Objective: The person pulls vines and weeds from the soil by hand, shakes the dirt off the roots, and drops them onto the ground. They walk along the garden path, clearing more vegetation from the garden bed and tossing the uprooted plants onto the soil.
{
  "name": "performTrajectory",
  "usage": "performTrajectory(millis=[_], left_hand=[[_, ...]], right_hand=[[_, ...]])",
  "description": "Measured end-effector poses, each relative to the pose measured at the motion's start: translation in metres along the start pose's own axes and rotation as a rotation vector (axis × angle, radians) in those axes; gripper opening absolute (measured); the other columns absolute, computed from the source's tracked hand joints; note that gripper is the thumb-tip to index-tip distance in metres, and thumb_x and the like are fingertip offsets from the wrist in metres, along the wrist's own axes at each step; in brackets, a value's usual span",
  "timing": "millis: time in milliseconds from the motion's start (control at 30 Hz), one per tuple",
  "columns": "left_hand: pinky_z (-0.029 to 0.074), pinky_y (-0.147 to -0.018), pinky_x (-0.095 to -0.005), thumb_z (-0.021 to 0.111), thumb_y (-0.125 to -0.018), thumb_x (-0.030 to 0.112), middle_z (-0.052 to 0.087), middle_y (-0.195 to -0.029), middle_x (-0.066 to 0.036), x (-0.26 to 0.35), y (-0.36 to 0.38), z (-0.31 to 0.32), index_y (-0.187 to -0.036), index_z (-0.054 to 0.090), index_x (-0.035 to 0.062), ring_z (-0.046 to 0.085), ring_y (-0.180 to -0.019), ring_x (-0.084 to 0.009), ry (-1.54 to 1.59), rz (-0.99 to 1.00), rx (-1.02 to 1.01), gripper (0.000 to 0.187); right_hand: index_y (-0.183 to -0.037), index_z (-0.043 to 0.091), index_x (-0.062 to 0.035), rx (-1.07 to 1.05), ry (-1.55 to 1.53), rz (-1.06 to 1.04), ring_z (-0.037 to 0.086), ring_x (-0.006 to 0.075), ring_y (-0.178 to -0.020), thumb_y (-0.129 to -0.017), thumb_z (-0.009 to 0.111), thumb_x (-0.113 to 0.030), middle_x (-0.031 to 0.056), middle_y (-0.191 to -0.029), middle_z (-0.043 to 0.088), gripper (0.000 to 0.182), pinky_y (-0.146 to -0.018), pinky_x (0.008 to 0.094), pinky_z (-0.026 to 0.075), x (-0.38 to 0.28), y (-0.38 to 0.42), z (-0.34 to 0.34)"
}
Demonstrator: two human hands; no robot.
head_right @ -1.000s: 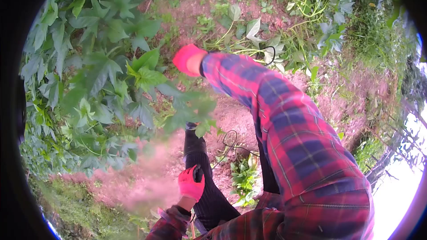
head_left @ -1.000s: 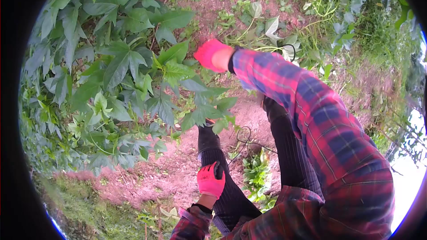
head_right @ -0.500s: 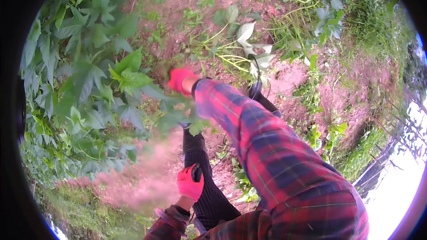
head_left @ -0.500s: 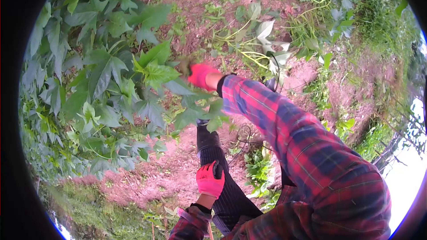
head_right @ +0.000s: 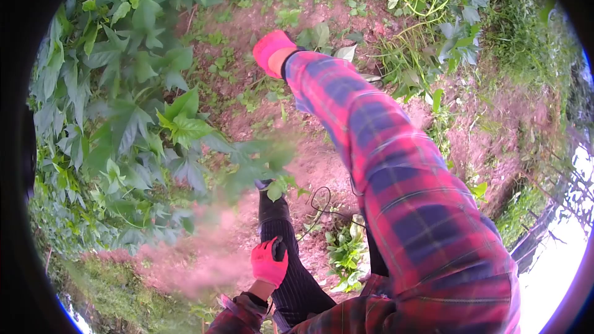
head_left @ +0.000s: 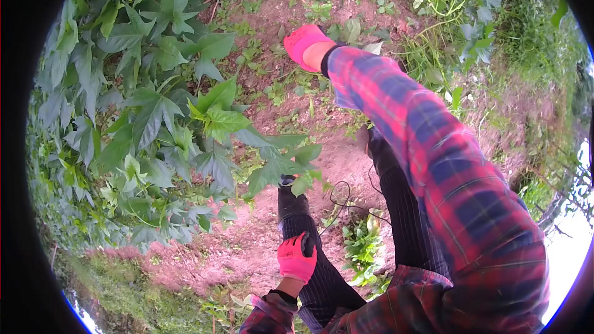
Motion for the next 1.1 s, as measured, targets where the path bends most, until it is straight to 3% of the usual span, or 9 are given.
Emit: performTrajectory(millis=[233, 333, 500, 633, 700, 867, 967, 1033, 1100], left_hand=[[0.043, -0.094, -0.0429, 0.071, -0.074, 0.031, 0.064, -0.106, -0.009, 0.002, -0.002, -0.002, -0.115, 0.063, 0.0147, 0.058, -0.101, -0.0306, -0.015, 0.008, 0.036, 0.045], [0.043, -0.094, -0.0428, 0.071, -0.074, 0.032, 0.064, -0.106, -0.009, -0.002, 0.000, 0.003, -0.115, 0.063, 0.0145, 0.058, -0.102, -0.0307, 0.027, 0.016, 0.036, 0.045], [0.044, -0.094, -0.0433, 0.071, -0.073, 0.031, 0.064, -0.106, -0.009, 0.003, -0.005, -0.003, -0.116, 0.063, 0.0140, 0.058, -0.101, -0.0311, 0.017, 0.001, 0.028, 0.047], [0.044, -0.093, -0.0436, 0.071, -0.073, 0.031, 0.065, -0.105, -0.010, 0.006, 0.002, -0.014, -0.116, 0.063, 0.0136, 0.058, -0.102, -0.0311, -0.020, -0.032, 0.016, 0.047], [0.044, -0.093, -0.0433, 0.071, -0.073, 0.032, 0.065, -0.105, -0.009, 0.007, 0.000, -0.013, -0.115, 0.063, 0.0138, 0.058, -0.102, -0.0307, -0.008, -0.045, -0.006, 0.046], [0.044, -0.092, -0.0422, 0.071, -0.073, 0.031, 0.065, -0.103, -0.009, 0.004, -0.002, -0.018, -0.114, 0.064, 0.0140, 0.059, -0.101, -0.0301, 0.003, -0.013, 0.014, 0.045], [0.044, -0.092, -0.0420, 0.071, -0.073, 0.031, 0.065, -0.104, -0.009, 0.000, -0.011, -0.019, -0.113, 0.064, 0.0141, 0.059, -0.101, -0.0297, -0.007, -0.006, 0.036, 0.044], [0.044, -0.092, -0.0421, 0.071, -0.073, 0.031, 0.065, -0.104, -0.009, -0.002, -0.011, -0.017, -0.113, 0.064, 0.0142, 0.059, -0.101, -0.0295, 0.030, -0.028, 0.034, 0.044], [0.044, -0.092, -0.0423, 0.071, -0.073, 0.031, 0.065, -0.105, -0.009, -0.005, -0.009, -0.016, -0.114, 0.064, 0.0144, 0.059, -0.101, -0.0294, 0.066, -0.023, 0.001, 0.044]], right_hand=[[-0.123, 0.053, -0.0030, 0.235, -0.074, -0.083, 0.064, 0.0332, -0.104, -0.076, 0.072, -0.012, 0.0139, -0.109, 0.066, 0.052, -0.081, 0.0418, 0.053, 0.021, 0.019, -0.006], [-0.124, 0.052, -0.0014, 0.277, -0.416, 0.066, 0.065, 0.0332, -0.101, -0.076, 0.073, -0.013, 0.0138, -0.107, 0.066, 0.054, -0.080, 0.0415, 0.054, 0.034, 0.027, -0.026], [-0.126, 0.055, -0.0038, 0.451, -0.022, 0.347, 0.069, 0.0337, -0.090, -0.070, 0.077, -0.012, 0.0112, -0.092, 0.070, 0.060, -0.076, 0.0429, 0.055, 0.073, -0.004, -0.006], [-0.110, 0.067, -0.0050, 0.026, -0.234, 0.213, 0.068, 0.0333, -0.097, -0.069, 0.076, -0.010, 0.0124, -0.102, 0.071, 0.042, -0.079, 0.0439, 0.055, 0.068, 0.011, 0.001], [-0.110, 0.066, -0.0065, 0.186, -0.501, 0.020, 0.068, 0.0336, -0.096, -0.070, 0.074, -0.012, 0.0128, -0.103, 0.071, 0.042, -0.081, 0.0449, 0.055, 0.035, 0.009, -0.005], [-0.112, 0.065, -0.0100, 0.728, 0.231, -0.619, 0.067, 0.0276, -0.101, -0.068, 0.073, -0.017, 0.0119, -0.108, 0.068, 0.046, -0.087, 0.0378, 0.053, -0.091, 0.036, -0.043], [-0.114, 0.064, -0.0109, 0.596, 0.471, -0.452, 0.060, 0.0259, -0.115, -0.066, 0.076, -0.020, 0.0119, -0.122, 0.062, 0.050, -0.093, 0.0352, 0.050, -0.104, -0.006, -0.040], [-0.105, 0.069, -0.0066, 0.276, 0.076, -0.413, 0.055, 0.0314, -0.121, -0.064, 0.079, -0.024, 0.0186, -0.128, 0.058, 0.046, -0.094, 0.0398, 0.049, -0.090, -0.058, -0.026], [-0.106, 0.069, -0.0048, 0.342, -0.139, -0.324, 0.052, 0.0314, -0.124, -0.063, 0.079, -0.024, 0.0199, -0.132, 0.054, 0.048, -0.096, 0.0388, 0.047, -0.074, -0.097, -0.012]])
Point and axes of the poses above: each hand's wrist, its own y-axis away from the middle knuckle, its own z-axis out of the palm, x = y × z, the point moved 5 cm from there along -y, towards the middle knuckle
